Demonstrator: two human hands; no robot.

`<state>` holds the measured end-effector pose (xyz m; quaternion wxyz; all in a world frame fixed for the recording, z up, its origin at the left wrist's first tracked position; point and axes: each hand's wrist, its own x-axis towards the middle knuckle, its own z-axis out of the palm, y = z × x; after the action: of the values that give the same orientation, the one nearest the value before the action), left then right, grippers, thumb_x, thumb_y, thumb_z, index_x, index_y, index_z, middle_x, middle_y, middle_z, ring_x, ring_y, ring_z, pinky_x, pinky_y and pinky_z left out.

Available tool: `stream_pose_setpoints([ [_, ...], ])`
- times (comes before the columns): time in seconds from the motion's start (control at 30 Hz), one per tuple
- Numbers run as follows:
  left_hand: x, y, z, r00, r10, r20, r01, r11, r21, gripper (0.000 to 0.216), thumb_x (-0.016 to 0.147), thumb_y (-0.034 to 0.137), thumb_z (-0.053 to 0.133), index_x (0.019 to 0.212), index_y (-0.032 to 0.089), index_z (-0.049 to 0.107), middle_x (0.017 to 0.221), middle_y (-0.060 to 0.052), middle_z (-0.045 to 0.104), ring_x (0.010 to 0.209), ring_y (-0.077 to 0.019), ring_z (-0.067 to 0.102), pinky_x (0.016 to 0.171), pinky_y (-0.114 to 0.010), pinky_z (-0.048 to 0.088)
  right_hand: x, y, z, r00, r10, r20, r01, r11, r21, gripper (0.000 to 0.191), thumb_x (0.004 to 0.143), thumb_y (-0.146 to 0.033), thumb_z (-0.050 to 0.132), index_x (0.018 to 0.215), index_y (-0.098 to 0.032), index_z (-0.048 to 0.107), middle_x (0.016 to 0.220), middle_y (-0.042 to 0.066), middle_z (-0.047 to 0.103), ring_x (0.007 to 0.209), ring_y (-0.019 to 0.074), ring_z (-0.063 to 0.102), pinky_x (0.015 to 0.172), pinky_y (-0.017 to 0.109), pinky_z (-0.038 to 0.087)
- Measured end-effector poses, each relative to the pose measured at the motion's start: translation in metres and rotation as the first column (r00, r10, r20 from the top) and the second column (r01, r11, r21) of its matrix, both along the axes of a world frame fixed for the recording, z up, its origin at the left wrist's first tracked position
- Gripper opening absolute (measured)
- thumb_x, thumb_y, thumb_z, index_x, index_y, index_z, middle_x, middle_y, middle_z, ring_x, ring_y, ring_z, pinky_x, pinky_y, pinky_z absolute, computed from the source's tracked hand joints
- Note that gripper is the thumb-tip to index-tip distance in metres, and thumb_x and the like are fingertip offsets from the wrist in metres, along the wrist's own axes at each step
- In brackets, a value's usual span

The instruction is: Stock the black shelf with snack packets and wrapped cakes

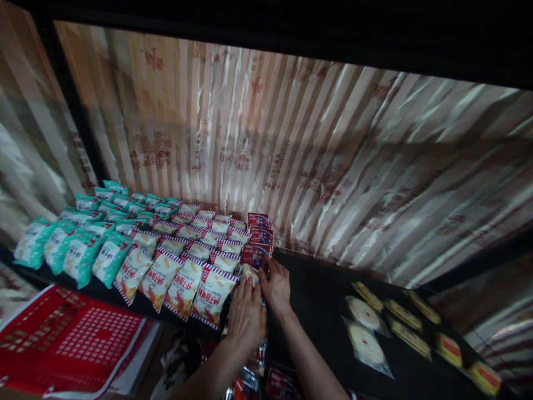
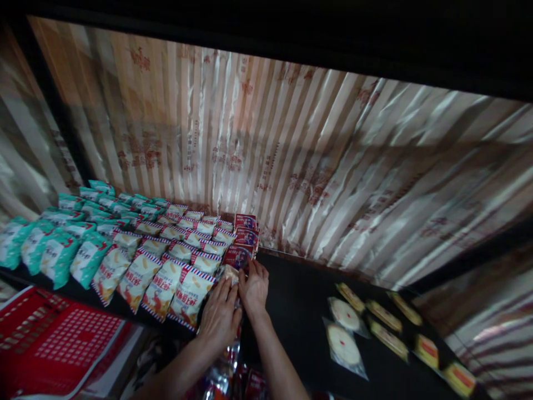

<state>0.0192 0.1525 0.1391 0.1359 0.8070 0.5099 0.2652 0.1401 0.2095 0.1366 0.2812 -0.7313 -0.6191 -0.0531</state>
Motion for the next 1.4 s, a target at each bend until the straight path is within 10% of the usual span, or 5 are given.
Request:
stream_pose_setpoints([
  [0.9,0.002,0.006,-0.001,1.000,-0.031,0.002,0.030,0.999,0.041,0.047,0.084,0.023,0.043,0.129,0.008,0.047,0.138,-0.015,0.044,0.133,-0.0277,0.031,0.108,-0.044,0.032,0.008,0.004,-0.013,0.967,0.056,-0.249,-0.031,0.994,0.102,0.046,0.084,-0.034,0.038,0.114,-0.008,0.060,0.118,0.018,0.059,0.116,0.0247,0.048,0.100,0.042,0.037],
  [1.4,0.017,-0.092,-0.006,0.909,-0.351,0.225,0.337,0.936,0.100,0.039,0.084,0.013,0.033,0.116,0.012,0.055,0.118,-0.011,0.060,0.112,-0.0191,0.052,0.098,-0.036,0.045,0.015,-0.148,-0.033,0.732,-0.018,-0.681,0.173,0.972,0.160,0.041,0.083,-0.046,0.042,0.108,-0.017,0.057,0.109,0.013,0.064,0.102,0.0227,0.060,0.091,0.040,0.045],
])
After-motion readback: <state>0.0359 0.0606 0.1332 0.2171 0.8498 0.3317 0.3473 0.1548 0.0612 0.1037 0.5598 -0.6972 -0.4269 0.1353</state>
